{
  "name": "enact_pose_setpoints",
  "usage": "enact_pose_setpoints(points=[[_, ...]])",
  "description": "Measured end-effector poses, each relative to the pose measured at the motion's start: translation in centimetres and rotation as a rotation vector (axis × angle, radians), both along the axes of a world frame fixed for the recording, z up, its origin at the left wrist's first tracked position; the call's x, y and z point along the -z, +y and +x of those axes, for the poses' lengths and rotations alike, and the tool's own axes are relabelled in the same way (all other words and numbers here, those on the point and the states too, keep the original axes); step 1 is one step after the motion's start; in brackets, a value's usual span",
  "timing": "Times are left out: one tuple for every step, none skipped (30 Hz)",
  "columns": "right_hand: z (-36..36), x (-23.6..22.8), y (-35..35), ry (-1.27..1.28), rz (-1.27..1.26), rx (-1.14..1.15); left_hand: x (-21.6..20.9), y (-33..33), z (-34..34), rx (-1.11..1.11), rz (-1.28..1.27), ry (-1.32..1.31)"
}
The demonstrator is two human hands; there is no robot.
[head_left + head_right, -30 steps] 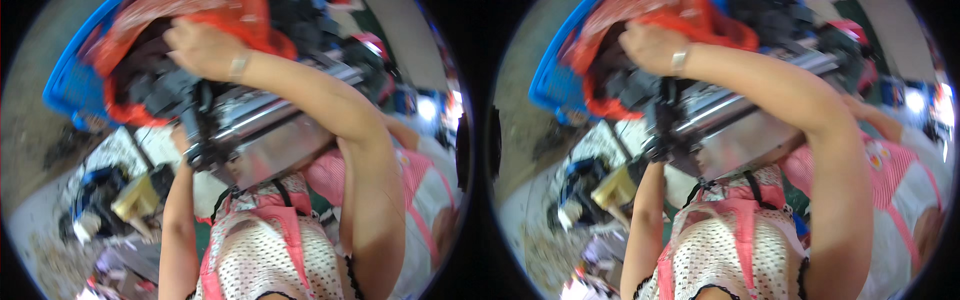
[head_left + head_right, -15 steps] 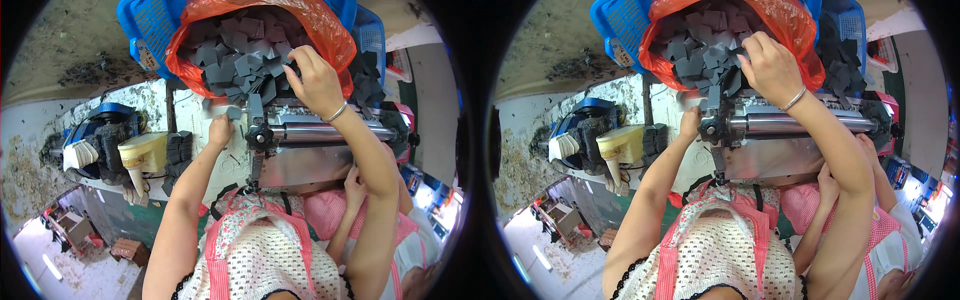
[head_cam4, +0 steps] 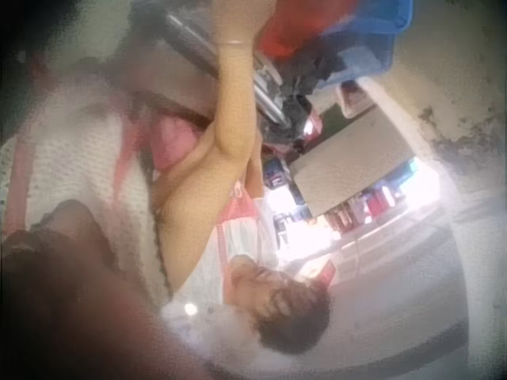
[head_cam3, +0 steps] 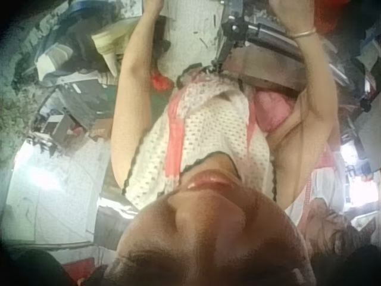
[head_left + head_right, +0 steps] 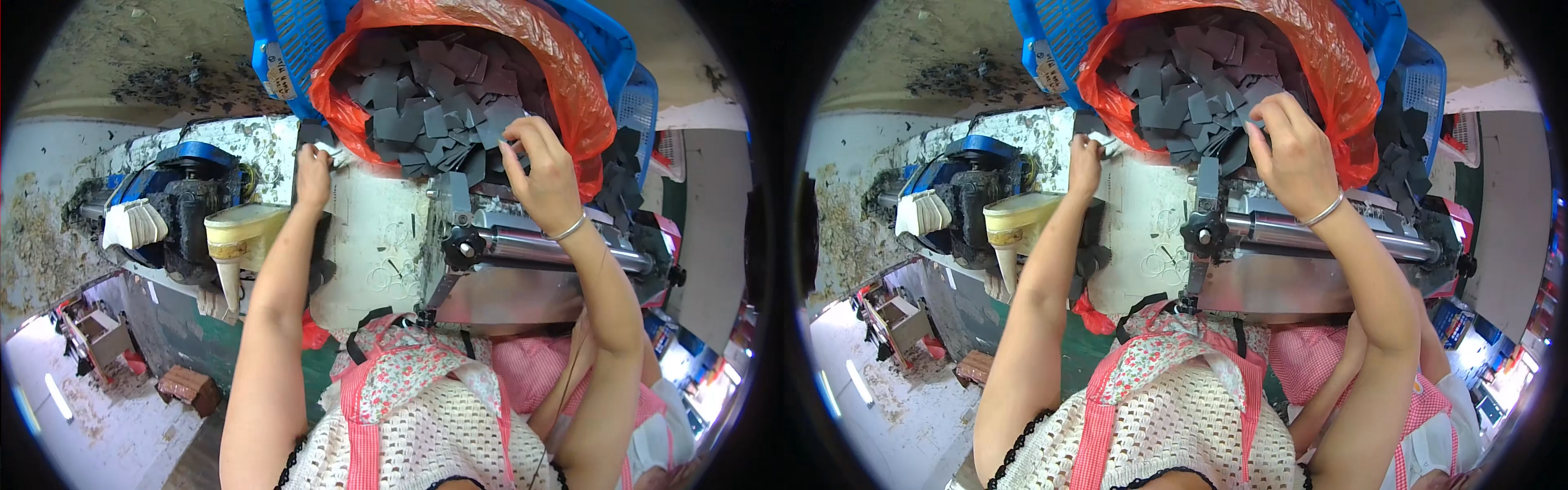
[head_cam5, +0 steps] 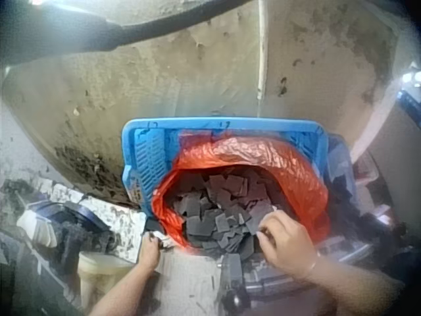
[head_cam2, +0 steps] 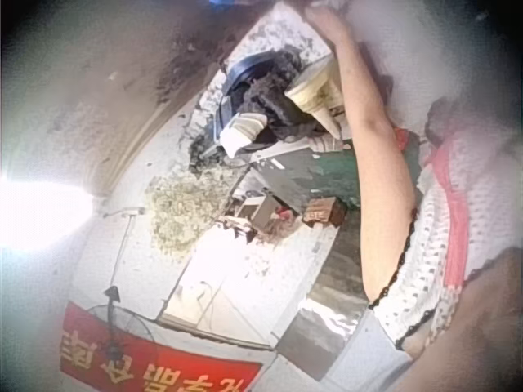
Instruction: The person feeds shoe components through a rolling machine by hand.
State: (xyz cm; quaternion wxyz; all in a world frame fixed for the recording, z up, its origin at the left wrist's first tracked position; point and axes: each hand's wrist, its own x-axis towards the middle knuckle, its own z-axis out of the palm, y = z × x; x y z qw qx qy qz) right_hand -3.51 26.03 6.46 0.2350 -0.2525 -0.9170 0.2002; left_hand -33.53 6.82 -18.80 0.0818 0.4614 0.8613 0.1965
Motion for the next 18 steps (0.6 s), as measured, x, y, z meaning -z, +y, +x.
enact_pose_setpoints(points=[[-0.1,0.1,0.0,0.002,-0.019,-0.002,-0.1,-0.3,-1.7,0.151,-0.008,0.241],[-0.2,0.0,0.0,0.0,-0.013,-0.005,-0.7,0.0,-2.7,0.142,-0.116,0.312],[-0.3,0.0,0.1,-0.006,-0.032,-0.011,-0.5,0.3,-3.9,0.17,-0.154,0.241],[-0.4,0.0,-0.1,-0.011,-0.054,-0.021,-0.2,0.3,-5.0,0.196,-0.195,0.172],[-0.6,-0.3,-0.1,-0.013,-0.072,-0.014,0.2,0.3,-5.6,0.192,-0.195,0.171],[-0.7,-0.2,-0.1,-0.014,-0.071,-0.017,0.7,0.4,-6.1,0.112,-0.062,0.127],[-0.7,-0.1,0.0,-0.016,-0.079,-0.023,0.8,0.9,-6.2,0.039,0.072,0.078],[-0.7,0.0,0.0,-0.017,-0.088,-0.028,1.0,1.5,-6.1,0.043,0.073,0.074],[-0.7,0.2,0.0,-0.021,-0.086,-0.024,1.2,2.1,-6.0,-0.022,0.143,0.053],[-0.7,0.1,-0.1,-0.028,-0.123,-0.016,1.3,2.7,-5.8,-0.085,0.212,0.03],[-0.7,0.1,-0.2,-0.034,-0.16,-0.008,1.6,3.2,-6.1,-0.08,0.232,0.023],[-0.7,0.3,-0.4,-0.038,-0.156,-0.001,1.8,3.4,-6.2,-0.074,0.236,0.018],[-0.7,0.5,-0.5,-0.027,-0.132,-0.011,2.0,3.7,-6.4,-0.093,0.268,0.015],[-0.8,0.6,-0.5,-0.016,-0.107,-0.022,2.2,4.1,-6.7,-0.112,0.301,0.013],[-0.8,0.4,-0.4,-0.038,-0.096,-0.051,2.2,4.1,-7.0,-0.114,0.284,-0.044],[-0.7,0.5,-0.4,-0.041,-0.092,-0.042,2.1,4.1,-7.0,-0.106,0.287,-0.048],[-0.7,0.6,-0.4,-0.034,-0.101,-0.034,2.0,4.0,-7.0,-0.108,0.272,-0.045],[-0.7,0.8,-0.4,-0.027,-0.11,-0.026,1.9,3.9,-7.0,-0.111,0.257,-0.041]])
